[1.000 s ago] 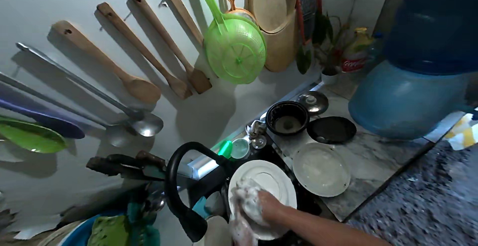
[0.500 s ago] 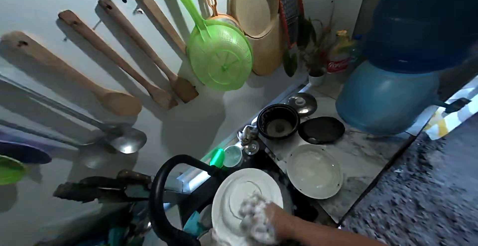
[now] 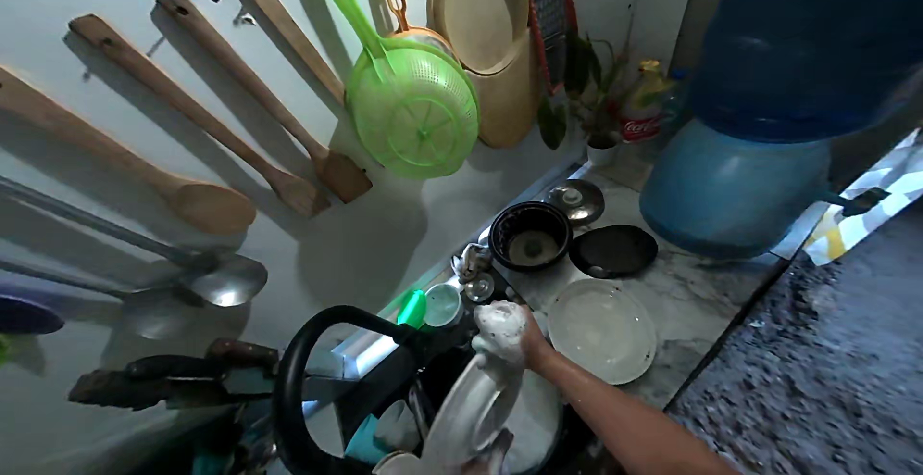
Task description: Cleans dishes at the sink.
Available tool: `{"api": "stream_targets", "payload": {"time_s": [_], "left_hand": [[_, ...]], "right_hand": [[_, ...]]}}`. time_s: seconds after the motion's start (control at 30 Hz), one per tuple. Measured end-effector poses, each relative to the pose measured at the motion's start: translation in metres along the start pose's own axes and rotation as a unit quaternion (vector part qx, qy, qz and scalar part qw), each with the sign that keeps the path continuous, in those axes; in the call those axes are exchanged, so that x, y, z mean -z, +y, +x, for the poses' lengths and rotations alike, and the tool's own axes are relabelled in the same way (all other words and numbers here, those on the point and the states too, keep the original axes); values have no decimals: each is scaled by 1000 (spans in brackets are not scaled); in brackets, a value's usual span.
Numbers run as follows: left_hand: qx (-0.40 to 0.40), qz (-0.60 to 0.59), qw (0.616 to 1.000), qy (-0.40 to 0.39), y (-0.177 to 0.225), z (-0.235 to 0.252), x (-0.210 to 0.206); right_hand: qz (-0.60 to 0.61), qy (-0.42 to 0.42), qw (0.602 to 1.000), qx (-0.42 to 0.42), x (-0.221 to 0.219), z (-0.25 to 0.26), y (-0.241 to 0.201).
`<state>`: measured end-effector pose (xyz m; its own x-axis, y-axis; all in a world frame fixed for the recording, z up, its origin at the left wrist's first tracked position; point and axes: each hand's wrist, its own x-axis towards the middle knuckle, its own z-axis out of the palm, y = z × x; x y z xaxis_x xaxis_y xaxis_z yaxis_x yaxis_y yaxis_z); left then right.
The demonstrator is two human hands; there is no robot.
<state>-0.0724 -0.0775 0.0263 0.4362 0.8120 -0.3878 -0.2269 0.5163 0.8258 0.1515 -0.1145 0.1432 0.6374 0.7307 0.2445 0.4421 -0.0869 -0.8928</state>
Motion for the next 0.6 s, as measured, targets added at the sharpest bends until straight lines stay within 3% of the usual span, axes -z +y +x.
{"api": "stream_targets", "payload": {"time_s": [0.07, 0.13, 0.17, 0.23, 0.27, 0.33, 0.4, 0.47, 0.53, 0.6], "left_hand": [[-9, -112, 993, -30, 13, -7, -1], [-5, -167, 985, -38, 21, -7, 13], [-14, -119, 993, -15, 26, -7, 16], [-31, 6, 999, 40, 30, -3, 19], [-28, 58, 996, 57, 30, 1, 18], [3, 87, 990, 110, 37, 1, -14], [27, 69, 987, 143, 36, 6, -42], [3, 5, 995, 97, 35, 11, -44], [-44, -13, 996, 77, 37, 10, -35], [-57, -7, 993, 101, 39, 8, -27]], "right_hand": [[-51, -147, 983, 94, 18, 7, 12], [-92, -276, 938, 189, 27, 16, 39], [-97, -321, 925, 178, 28, 15, 50], [-97, -398, 912, -11, 23, 7, 62], [-95, -403, 906, -94, 16, 0, 62], [-131, -382, 902, -152, -13, -22, 54], [-118, -377, 906, -150, -43, -50, 37], [-90, -420, 896, -116, -57, -75, 26], [-91, -456, 881, -87, -50, -89, 33], [-138, -439, 883, -91, -37, -90, 57]]}}
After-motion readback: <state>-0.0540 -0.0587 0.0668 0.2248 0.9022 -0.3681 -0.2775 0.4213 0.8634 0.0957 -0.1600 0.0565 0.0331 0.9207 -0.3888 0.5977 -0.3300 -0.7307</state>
